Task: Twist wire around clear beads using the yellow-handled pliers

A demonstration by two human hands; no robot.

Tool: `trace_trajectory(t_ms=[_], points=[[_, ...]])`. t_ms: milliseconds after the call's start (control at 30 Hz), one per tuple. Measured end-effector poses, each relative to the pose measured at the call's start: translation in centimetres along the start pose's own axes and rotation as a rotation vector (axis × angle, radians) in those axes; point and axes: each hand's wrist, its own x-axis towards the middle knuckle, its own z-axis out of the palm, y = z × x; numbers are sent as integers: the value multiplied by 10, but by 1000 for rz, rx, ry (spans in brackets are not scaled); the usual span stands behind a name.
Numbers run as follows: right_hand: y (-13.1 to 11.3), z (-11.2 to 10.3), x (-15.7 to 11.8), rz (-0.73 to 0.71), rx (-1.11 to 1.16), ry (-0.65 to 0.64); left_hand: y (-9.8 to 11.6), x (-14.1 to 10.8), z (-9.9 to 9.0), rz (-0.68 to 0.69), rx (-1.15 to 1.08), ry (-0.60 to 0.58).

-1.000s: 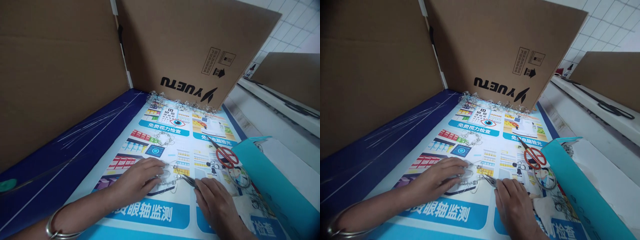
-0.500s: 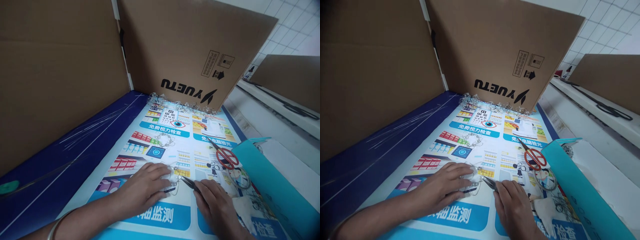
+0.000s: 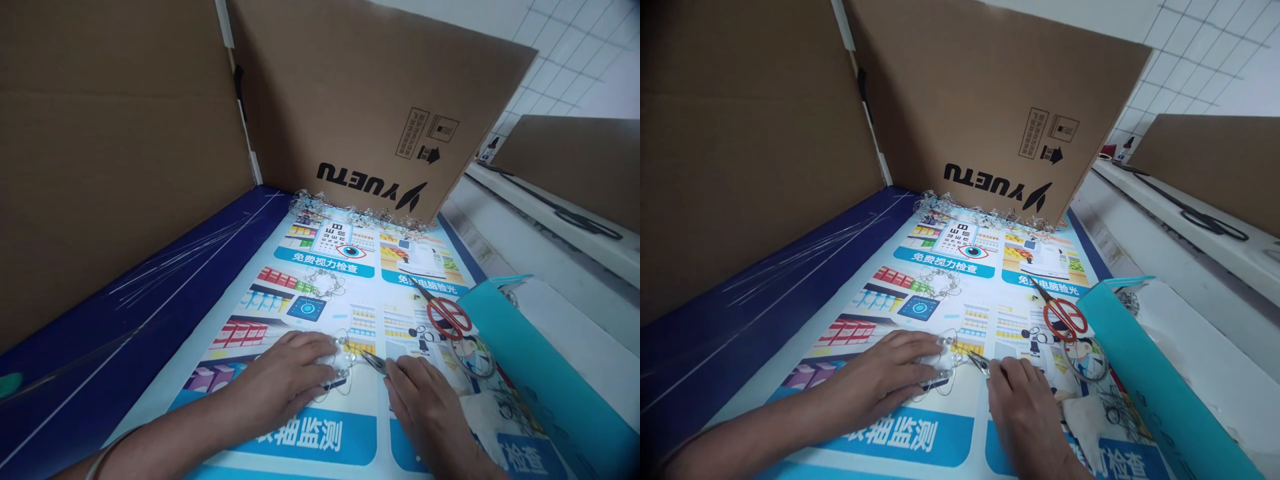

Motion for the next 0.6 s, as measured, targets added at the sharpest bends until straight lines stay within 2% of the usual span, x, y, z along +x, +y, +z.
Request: trace_trajectory(t_ms=[200, 333, 600], points=[[0, 1, 2, -39, -118, -138, 3, 2, -4, 13, 8, -2], [-4, -4, 6, -66, -174, -133, 6, 5, -6, 24, 13, -3], [-8, -5, 9, -28, -196, -143, 8, 6, -7, 0, 26, -36]])
